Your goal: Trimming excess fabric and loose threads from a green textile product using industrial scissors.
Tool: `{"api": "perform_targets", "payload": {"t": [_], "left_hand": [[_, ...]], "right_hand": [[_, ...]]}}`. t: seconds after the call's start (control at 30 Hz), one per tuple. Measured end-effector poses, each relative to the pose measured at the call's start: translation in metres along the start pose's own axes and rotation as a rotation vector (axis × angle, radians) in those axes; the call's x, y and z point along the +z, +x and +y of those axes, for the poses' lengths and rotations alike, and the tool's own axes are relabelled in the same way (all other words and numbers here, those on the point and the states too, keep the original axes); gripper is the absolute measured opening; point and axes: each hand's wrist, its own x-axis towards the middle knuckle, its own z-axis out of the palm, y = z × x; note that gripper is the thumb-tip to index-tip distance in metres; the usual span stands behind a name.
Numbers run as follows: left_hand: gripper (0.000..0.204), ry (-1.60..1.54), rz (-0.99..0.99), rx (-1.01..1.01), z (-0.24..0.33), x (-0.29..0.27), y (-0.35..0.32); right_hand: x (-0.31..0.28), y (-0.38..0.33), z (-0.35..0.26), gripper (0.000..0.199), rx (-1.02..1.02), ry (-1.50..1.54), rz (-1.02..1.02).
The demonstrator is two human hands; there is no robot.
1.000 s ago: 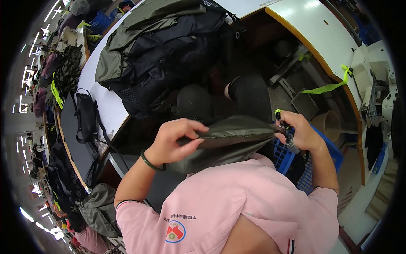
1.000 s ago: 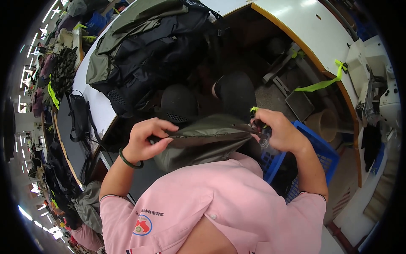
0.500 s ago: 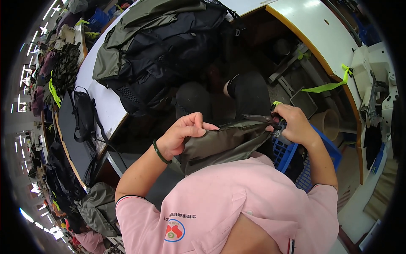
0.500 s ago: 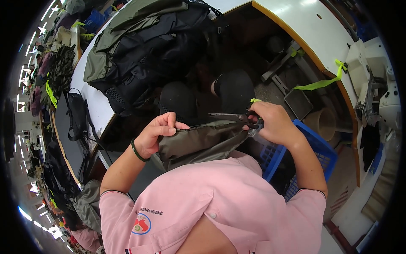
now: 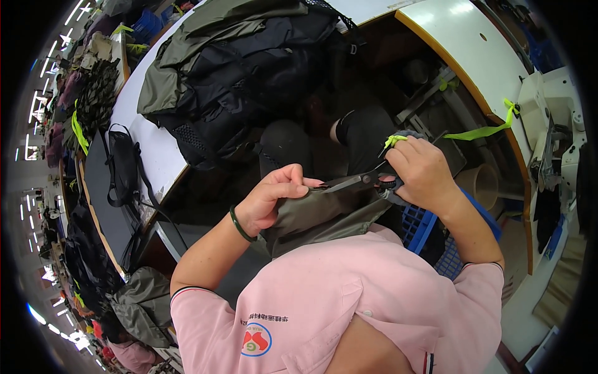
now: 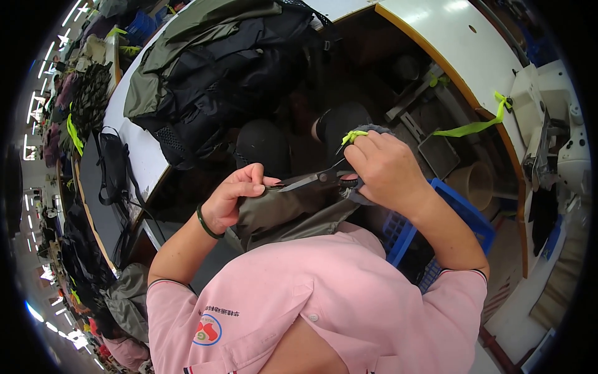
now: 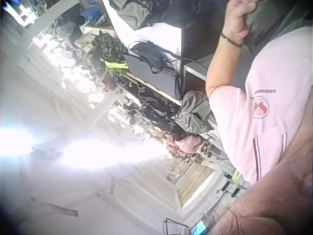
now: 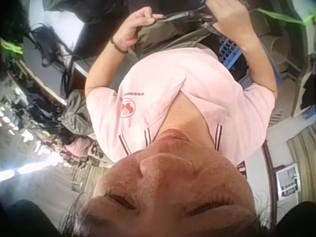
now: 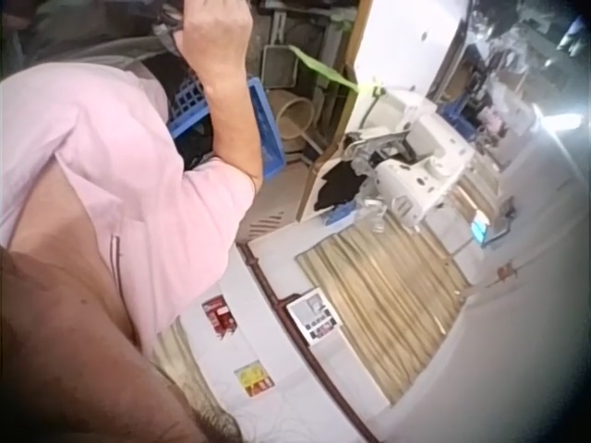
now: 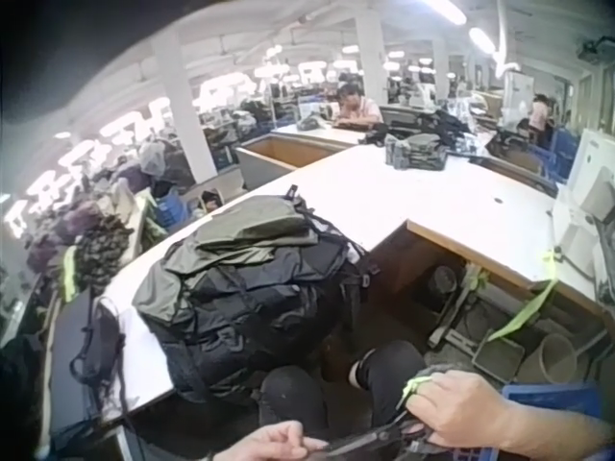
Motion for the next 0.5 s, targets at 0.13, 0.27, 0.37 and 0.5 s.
{"api": "perform_targets", "payload": {"t": [0.13,0.27,0.37,0.5], "left_hand": [[0.014,-0.009,-0.013,-0.004,-0.0004,0.0000,0.0005],[0.016,0.007,-0.004,-0.012,-0.0011,-0.0013,0.0002],[0.017,0.015,-0.007,-0.022,-0.0009,0.0015,0.0000],[0.018,0.075,0.011,-0.007,-0.0017,0.0049,0.0016]], "right_hand": [[0.0018,0.0011,-0.0008,0.023,-0.007,-0.019,-0.020],[0.0060,-0.0046,0.0036,0.024,0.007,-0.041,-0.062],[0.0031,-0.0068,0.0074,0.027,0.043,-0.028,-0.106],[0.0066,-0.0032,0.0004,0.033,0.177,0.252,-0.083]]}}
